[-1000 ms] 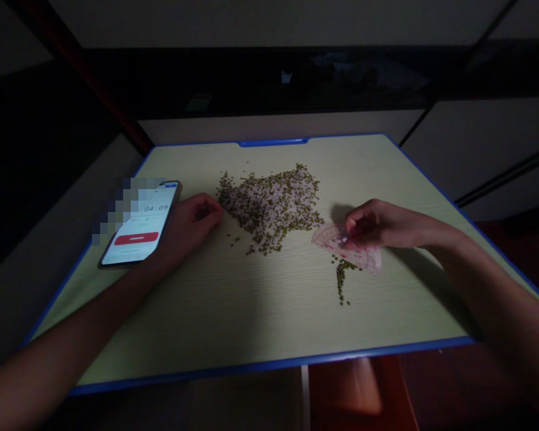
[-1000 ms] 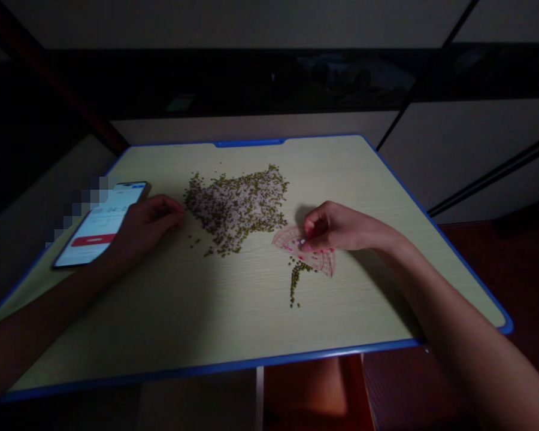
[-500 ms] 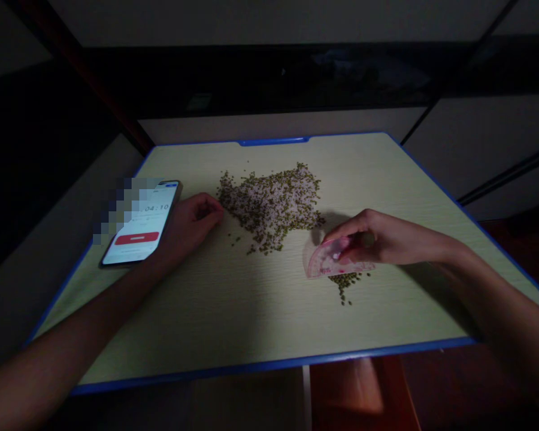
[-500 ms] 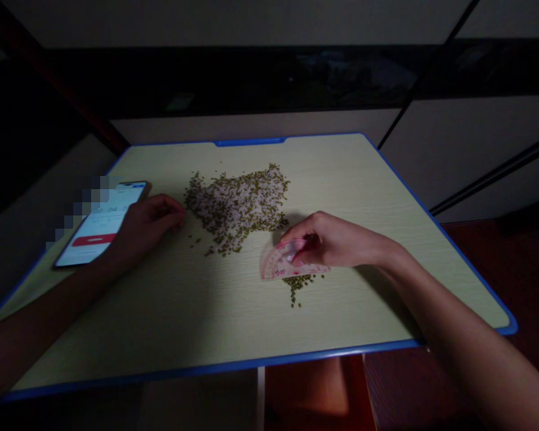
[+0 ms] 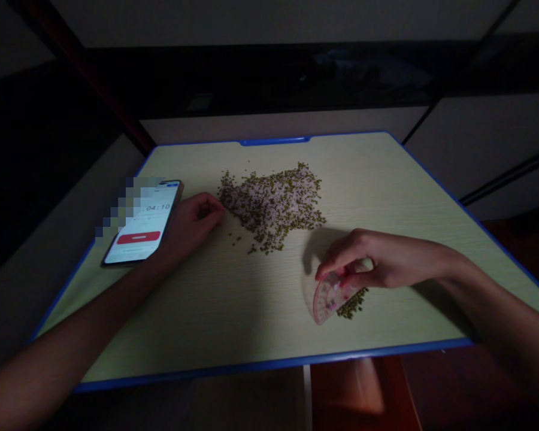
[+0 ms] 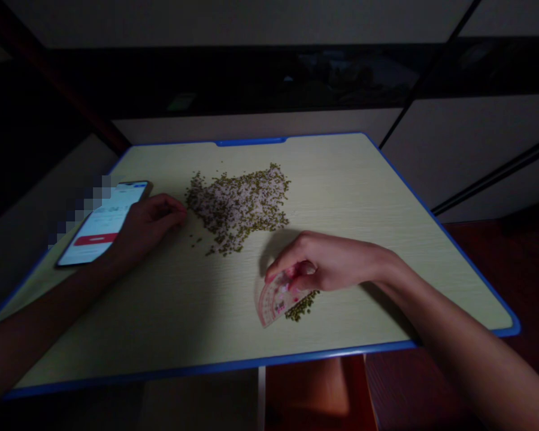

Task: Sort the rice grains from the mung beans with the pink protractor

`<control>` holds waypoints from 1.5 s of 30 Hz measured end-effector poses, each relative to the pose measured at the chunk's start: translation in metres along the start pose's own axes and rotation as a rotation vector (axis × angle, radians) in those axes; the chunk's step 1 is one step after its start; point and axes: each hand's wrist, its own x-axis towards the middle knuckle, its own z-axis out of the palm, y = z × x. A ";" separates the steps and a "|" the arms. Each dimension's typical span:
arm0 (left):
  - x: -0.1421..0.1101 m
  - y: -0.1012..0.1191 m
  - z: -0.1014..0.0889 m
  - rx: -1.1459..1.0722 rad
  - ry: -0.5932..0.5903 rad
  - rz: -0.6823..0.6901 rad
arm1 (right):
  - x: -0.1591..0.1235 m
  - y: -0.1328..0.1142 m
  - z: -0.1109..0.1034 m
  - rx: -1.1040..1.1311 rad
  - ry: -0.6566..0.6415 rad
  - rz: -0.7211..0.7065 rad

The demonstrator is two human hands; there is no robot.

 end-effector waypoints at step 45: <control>0.001 -0.001 0.000 -0.026 0.003 0.004 | -0.026 0.049 -0.031 0.352 0.510 0.214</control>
